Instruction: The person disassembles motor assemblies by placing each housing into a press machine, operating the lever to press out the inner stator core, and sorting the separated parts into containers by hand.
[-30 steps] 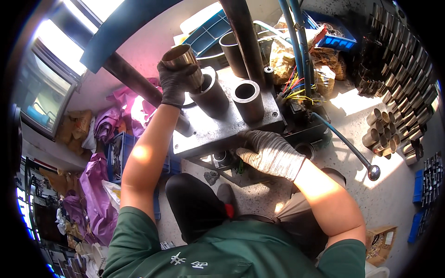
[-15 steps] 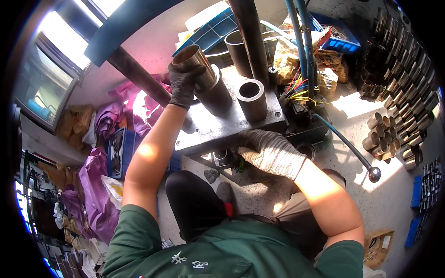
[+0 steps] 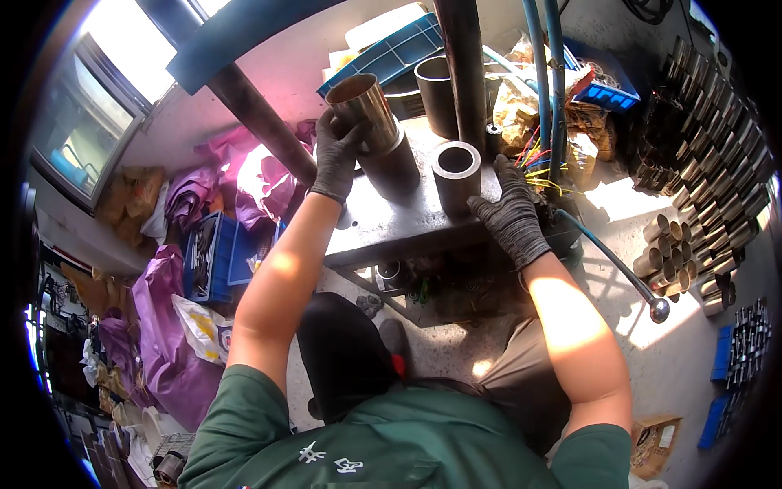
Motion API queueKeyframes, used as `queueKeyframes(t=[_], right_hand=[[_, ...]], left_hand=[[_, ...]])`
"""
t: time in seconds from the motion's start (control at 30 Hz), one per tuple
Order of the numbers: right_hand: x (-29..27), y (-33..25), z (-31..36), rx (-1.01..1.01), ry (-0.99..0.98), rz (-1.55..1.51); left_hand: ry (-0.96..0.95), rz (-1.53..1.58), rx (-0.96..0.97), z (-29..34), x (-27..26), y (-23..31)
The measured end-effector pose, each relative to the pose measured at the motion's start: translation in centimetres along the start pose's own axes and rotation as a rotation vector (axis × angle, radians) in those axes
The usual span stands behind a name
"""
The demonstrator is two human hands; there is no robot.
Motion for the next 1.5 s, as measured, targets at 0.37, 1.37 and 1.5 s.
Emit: queueKeyframes(t=[0.37,1.37,1.5], right_hand=[[9.9,7.0,-5.1,0.127,-0.053,-0.828],[6.2,-25.8,-11.6,-0.618,0.141,-0.518],[7.2,-25.2,-14.3,-0.500,0.153,-0.423]], left_hand=[[0.247,-0.004,0.153,8.9,-4.1,-4.7],[0.249,-0.204,0.407,6.4,-5.7,-2.6],[0.236,-0.210,0.412,6.3,-5.7,-2.8]])
Point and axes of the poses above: each hand's wrist, its own z-axis away from the middle knuckle, its own x-axis out of the palm, y = z × x, the point moved 10 cm from there along -z, towards the middle knuckle, and after that the axes turned 6 degrees about -z, right-handed, at the moved point
